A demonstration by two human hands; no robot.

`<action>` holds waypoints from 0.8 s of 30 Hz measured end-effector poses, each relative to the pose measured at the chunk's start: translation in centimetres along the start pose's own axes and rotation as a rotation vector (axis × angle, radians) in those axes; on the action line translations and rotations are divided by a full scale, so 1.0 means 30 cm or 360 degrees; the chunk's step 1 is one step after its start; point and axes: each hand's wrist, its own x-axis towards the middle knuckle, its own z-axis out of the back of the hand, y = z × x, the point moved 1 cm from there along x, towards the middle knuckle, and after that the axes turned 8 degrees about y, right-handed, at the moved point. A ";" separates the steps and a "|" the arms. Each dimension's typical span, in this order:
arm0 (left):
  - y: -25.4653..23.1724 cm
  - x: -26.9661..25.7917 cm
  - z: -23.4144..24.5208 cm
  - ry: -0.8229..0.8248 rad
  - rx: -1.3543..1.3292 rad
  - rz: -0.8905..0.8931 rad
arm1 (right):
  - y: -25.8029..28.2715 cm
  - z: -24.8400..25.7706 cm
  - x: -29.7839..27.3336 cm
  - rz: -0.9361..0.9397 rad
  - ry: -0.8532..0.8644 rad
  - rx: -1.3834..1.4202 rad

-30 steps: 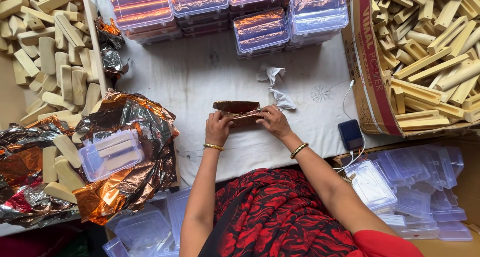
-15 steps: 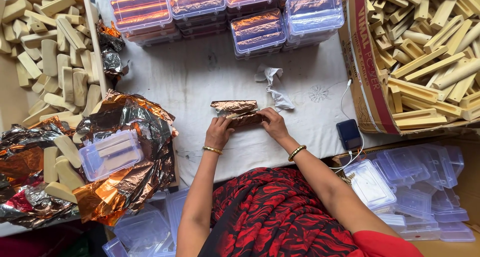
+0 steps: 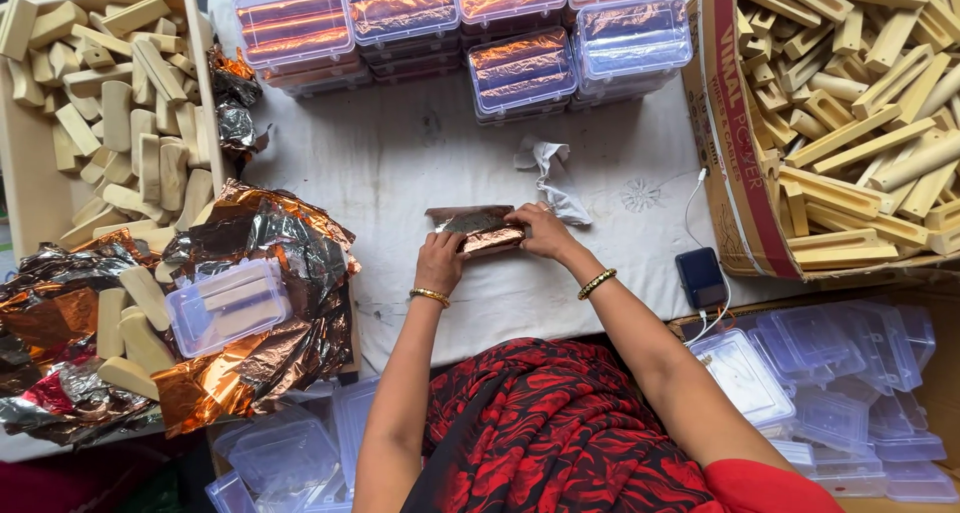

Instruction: The person wipes wooden blocks with a cloth and wraps them in foil before placing them into plastic cases and larger boxes.

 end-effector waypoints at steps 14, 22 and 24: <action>0.041 0.079 -0.001 0.0195 0.0069 0.0327 | -0.002 -0.009 0.004 0.0118 -0.0386 0.0355; 0.021 0.079 0.004 0.0379 0.0050 0.0436 | 0.026 -0.016 -0.032 0.0296 -0.0574 0.0212; 0.027 0.063 -0.017 0.0384 0.0112 0.0416 | 0.054 -0.005 -0.051 0.0226 -0.0572 0.0338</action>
